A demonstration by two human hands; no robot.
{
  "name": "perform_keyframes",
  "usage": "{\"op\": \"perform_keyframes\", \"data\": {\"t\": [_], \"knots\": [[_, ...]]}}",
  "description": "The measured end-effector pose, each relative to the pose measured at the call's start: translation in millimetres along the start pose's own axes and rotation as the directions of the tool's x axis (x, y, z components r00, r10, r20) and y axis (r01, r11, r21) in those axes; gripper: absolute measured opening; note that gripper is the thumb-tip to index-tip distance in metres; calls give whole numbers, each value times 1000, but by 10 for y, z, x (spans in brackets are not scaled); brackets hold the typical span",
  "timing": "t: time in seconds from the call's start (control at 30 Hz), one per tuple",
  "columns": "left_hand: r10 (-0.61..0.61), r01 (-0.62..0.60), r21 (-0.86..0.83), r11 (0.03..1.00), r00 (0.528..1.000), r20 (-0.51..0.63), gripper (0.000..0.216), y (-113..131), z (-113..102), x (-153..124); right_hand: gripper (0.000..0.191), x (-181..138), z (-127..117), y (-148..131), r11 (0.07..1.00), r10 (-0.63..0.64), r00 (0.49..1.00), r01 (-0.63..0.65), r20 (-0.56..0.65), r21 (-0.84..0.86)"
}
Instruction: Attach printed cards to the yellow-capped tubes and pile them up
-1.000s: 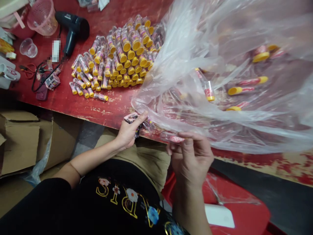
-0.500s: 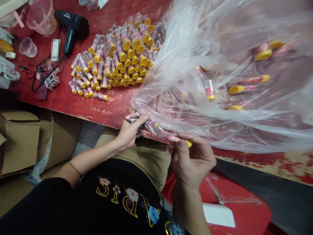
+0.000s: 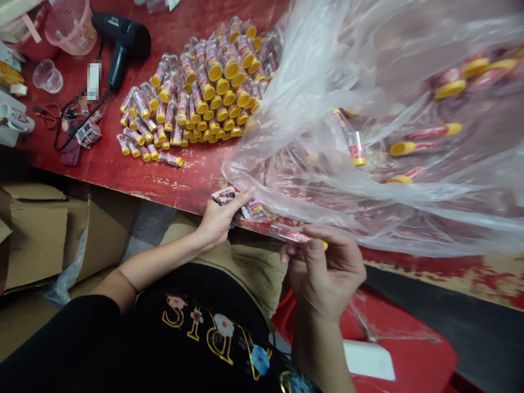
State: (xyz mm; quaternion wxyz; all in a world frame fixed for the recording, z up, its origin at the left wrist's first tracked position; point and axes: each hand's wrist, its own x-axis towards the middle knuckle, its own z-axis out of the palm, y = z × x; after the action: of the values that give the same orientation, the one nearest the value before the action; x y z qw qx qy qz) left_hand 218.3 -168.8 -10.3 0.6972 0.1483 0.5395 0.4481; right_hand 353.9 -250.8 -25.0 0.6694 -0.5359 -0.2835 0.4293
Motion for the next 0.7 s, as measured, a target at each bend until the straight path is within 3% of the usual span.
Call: {"op": "perform_keyframes", "data": {"t": [0.2, 0.3, 0.37, 0.43, 0.57, 0.63, 0.7], "knots": [[101, -101, 33, 994, 995, 13, 53, -45, -35, 29, 13, -35, -3, 52, 994, -2, 999, 6, 34, -108], [175, -173, 95, 980, 985, -14, 53, -88, -72, 39, 19, -26, -14, 70, 990, 137, 988, -133, 76, -53], [196, -192, 144, 971, 980, -15, 54, -126, -89, 31, 26, -3, 8, 94, 973, 217, 968, -205, 124, -106], [199, -200, 176, 964, 980, 23, 53, -166, -93, 3, 30, 28, 61, 130, 960, 212, 970, -184, 122, -210], [163, -174, 159, 972, 983, 78, 53, -211, -74, -86, 32, 85, 182, 200, 952, 80, 995, -59, 61, -299], [148, -155, 131, 979, 987, 64, 54, -210, -59, -117, 39, 97, 200, 207, 961, 91, 993, -69, 74, -268], [128, -130, 93, 987, 991, 30, 57, -196, -45, -126, 44, 96, 177, 183, 976, 174, 980, -159, 95, -147]]}}
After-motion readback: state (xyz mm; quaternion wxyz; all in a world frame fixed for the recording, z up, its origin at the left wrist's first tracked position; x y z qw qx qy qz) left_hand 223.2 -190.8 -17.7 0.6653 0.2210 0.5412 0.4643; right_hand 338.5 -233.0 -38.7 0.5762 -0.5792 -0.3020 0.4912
